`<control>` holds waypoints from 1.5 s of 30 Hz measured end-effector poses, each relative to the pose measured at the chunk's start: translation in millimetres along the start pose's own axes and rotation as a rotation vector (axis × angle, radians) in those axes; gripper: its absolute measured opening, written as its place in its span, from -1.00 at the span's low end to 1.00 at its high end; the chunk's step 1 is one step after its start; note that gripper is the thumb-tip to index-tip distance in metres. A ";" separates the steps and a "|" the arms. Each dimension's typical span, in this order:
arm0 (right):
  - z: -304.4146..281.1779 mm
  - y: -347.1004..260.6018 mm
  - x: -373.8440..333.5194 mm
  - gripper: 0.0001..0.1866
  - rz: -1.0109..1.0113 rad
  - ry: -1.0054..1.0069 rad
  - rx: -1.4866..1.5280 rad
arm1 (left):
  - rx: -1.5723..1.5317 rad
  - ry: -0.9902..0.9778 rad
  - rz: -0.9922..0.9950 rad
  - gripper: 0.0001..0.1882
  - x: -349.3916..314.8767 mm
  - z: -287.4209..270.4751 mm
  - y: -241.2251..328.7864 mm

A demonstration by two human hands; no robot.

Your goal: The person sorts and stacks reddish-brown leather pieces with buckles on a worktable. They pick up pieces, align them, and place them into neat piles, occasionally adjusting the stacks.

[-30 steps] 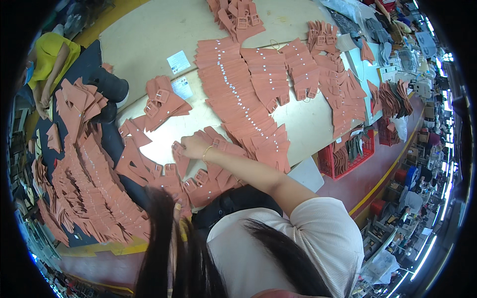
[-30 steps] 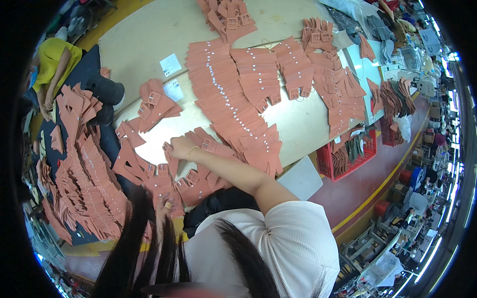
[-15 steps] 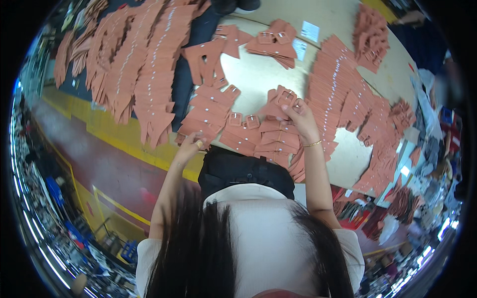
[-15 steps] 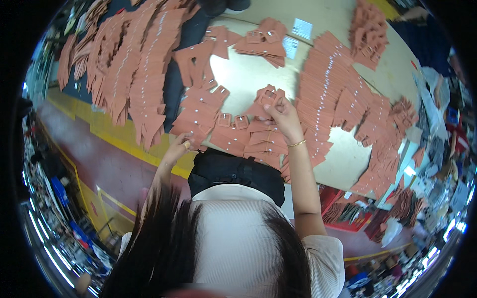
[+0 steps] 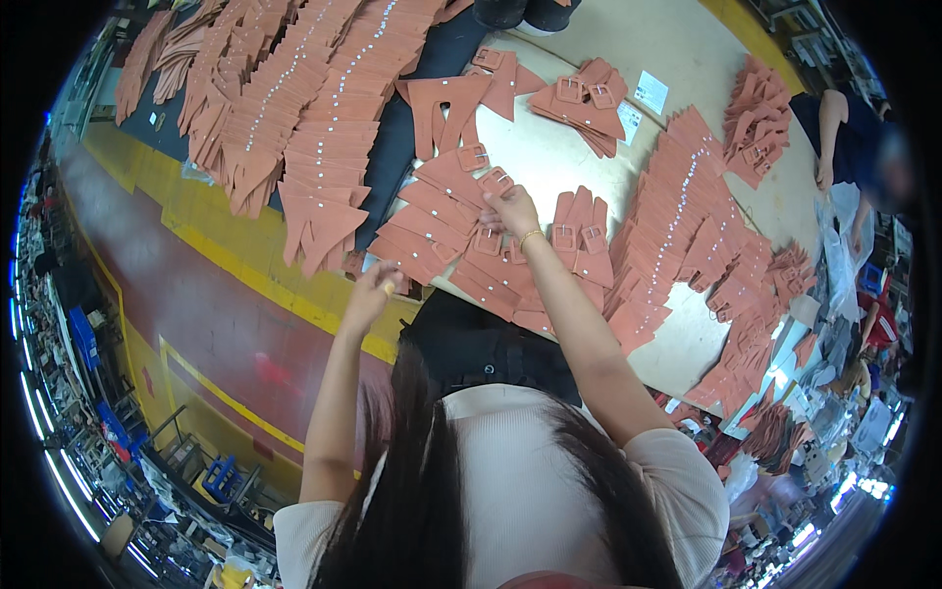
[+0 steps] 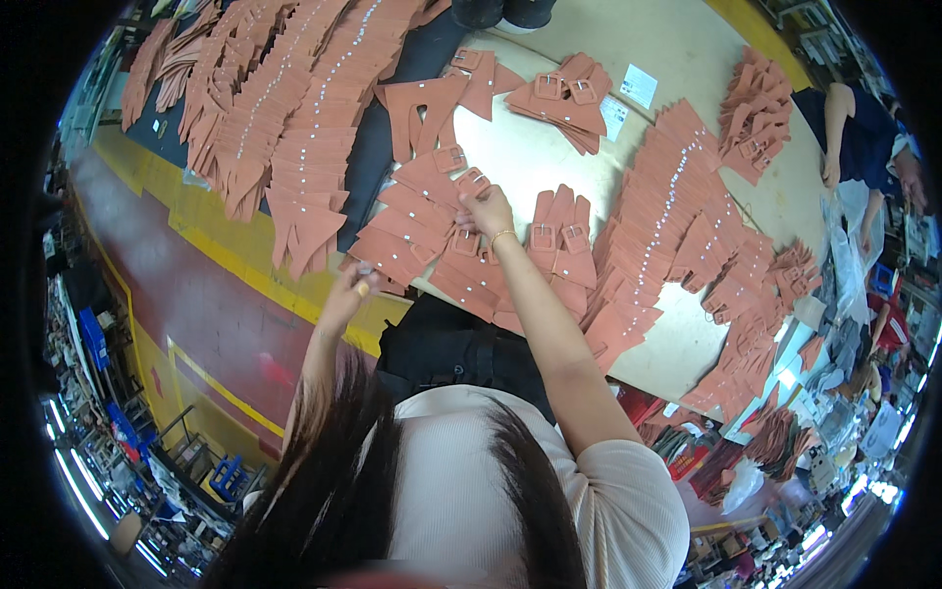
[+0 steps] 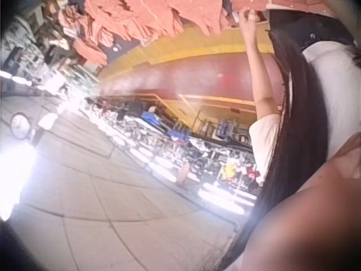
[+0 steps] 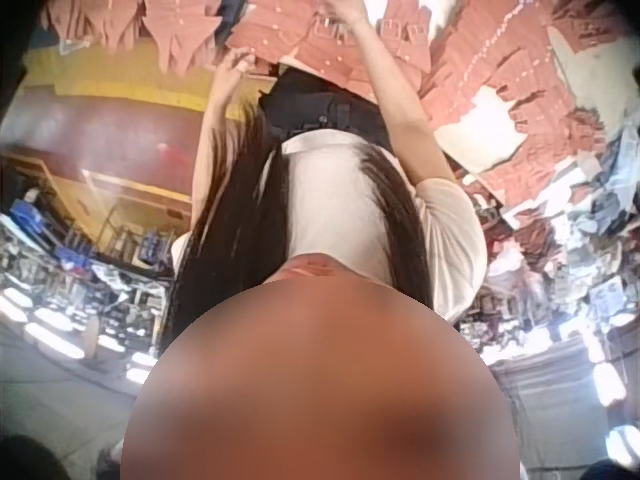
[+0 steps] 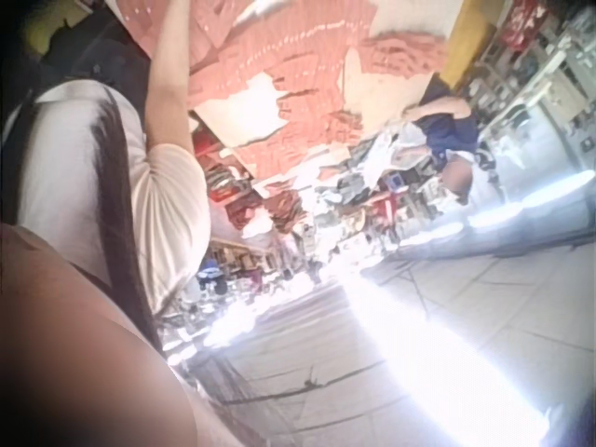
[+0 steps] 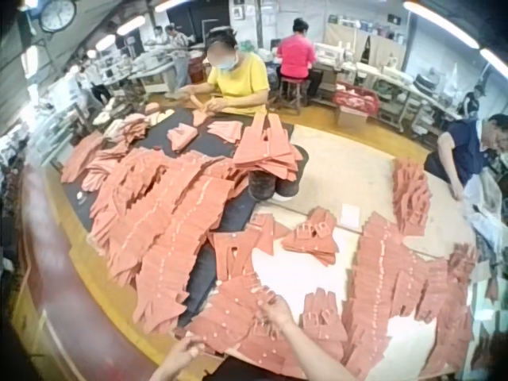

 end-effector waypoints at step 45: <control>-32.1 -10.0 -128.1 -0.42 -0.166 -0.128 0.220 | -0.403 -0.619 -0.061 -0.64 6.1 71.8 135.2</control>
Point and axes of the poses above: each hand's wrist, its own x-axis towards the middle knuckle, its own z-axis out of the palm, y = z × x, the point moved 6 cm from there along x, towards the middle knuckle, and after that the axes turned 1 degree about -z, right-handed, at the moved point
